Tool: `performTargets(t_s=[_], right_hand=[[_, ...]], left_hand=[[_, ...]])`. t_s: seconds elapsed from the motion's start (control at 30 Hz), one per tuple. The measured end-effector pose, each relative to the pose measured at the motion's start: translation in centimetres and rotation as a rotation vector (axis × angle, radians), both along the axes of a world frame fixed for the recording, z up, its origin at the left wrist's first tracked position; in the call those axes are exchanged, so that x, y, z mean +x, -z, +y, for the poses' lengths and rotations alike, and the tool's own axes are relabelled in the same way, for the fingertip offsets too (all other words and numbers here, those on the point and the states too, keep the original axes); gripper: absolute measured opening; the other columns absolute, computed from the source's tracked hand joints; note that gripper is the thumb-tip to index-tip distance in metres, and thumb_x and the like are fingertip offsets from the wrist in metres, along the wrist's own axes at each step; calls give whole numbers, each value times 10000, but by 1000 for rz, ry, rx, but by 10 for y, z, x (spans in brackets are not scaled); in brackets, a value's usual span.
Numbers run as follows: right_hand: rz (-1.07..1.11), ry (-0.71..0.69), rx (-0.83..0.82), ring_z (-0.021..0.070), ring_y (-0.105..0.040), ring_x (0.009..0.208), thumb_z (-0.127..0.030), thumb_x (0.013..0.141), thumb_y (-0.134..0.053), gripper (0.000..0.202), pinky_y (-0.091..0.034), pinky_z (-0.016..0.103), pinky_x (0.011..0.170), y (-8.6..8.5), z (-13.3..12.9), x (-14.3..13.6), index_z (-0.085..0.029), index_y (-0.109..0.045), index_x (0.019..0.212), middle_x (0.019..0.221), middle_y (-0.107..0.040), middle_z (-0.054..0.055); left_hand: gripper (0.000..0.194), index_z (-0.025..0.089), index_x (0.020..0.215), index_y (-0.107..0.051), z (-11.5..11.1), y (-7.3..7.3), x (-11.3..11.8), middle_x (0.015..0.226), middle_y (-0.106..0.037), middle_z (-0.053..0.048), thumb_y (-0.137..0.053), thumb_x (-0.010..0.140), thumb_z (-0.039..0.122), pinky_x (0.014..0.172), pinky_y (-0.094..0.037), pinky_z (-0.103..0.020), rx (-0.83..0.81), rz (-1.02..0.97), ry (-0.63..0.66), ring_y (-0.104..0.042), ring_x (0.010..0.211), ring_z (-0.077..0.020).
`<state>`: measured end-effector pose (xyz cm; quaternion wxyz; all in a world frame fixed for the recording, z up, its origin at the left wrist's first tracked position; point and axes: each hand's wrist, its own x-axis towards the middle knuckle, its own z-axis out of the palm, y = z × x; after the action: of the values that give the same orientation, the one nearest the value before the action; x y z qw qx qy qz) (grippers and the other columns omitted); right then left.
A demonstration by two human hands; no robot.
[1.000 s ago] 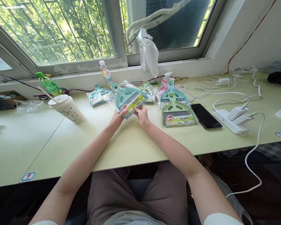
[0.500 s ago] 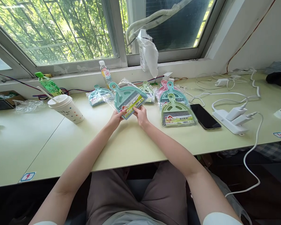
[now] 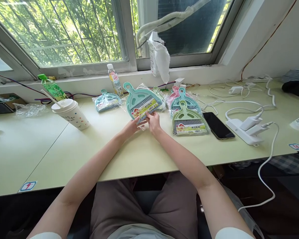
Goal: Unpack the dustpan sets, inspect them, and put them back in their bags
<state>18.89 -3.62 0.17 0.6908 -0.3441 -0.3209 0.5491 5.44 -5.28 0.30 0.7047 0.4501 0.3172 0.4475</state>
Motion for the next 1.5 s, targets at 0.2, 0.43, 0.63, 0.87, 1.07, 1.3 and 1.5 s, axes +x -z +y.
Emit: performTargets(t_s=[0.2,0.43,0.63,0.87,1.07,1.3,1.5], right_hand=[[12,-50,-36,211,-681,1093,-140,742,-696,187,-576,399,989,1,-4,-9,-204,-599,889,1011,-740,40],[30,-25,-21,210,-678,1104,-130,738,-680,187,-588,398,973,0,-5,-4,-218,-589,876,1022,-743,28],[6,-56,-95,203,-723,970,-115,773,-647,144,-613,371,908,1,-1,-4,-208,-595,870,938,-753,26],[-271,-398,-341,201,-737,690,-225,882,-586,90,-625,335,659,-3,12,24,-162,-649,892,832,-774,96],[-733,-61,-57,242,-720,867,-246,869,-600,131,-558,497,937,-4,22,42,-193,-703,929,937,-756,91],[-1265,152,473,283,-442,1373,-142,803,-681,437,-316,513,1189,-1,21,43,-309,-678,1206,1423,-563,23],[-1190,207,564,250,-561,1284,-291,950,-552,223,-397,465,1114,2,27,41,-303,-774,970,1246,-704,2]], left_hand=[[466,193,1154,-626,9,-6,-9,1152,-718,-63,-782,726,285,1042,-479,-382,75,-98,-257,-631,1180,-242],[402,194,1178,-620,2,-2,-4,1263,-681,-62,-726,791,211,1082,-465,-376,56,-72,-155,-612,1215,-216],[381,165,1152,-614,4,1,-9,1203,-691,-102,-716,793,239,959,-551,-445,36,31,-156,-708,990,-228],[481,147,1160,-594,25,1,-30,987,-736,-87,-672,687,122,765,-620,-417,-91,138,-307,-726,833,-253],[476,91,1201,-576,41,-10,-67,898,-741,-118,-559,726,101,588,-596,-310,-182,162,-355,-719,658,-226],[347,96,1081,-583,44,-15,-83,632,-645,-14,-587,736,74,376,-479,-206,-209,112,-375,-578,395,-121],[288,78,1109,-559,41,-14,-87,685,-693,-65,-544,825,124,409,-495,-187,-236,160,-179,-568,407,-105]])
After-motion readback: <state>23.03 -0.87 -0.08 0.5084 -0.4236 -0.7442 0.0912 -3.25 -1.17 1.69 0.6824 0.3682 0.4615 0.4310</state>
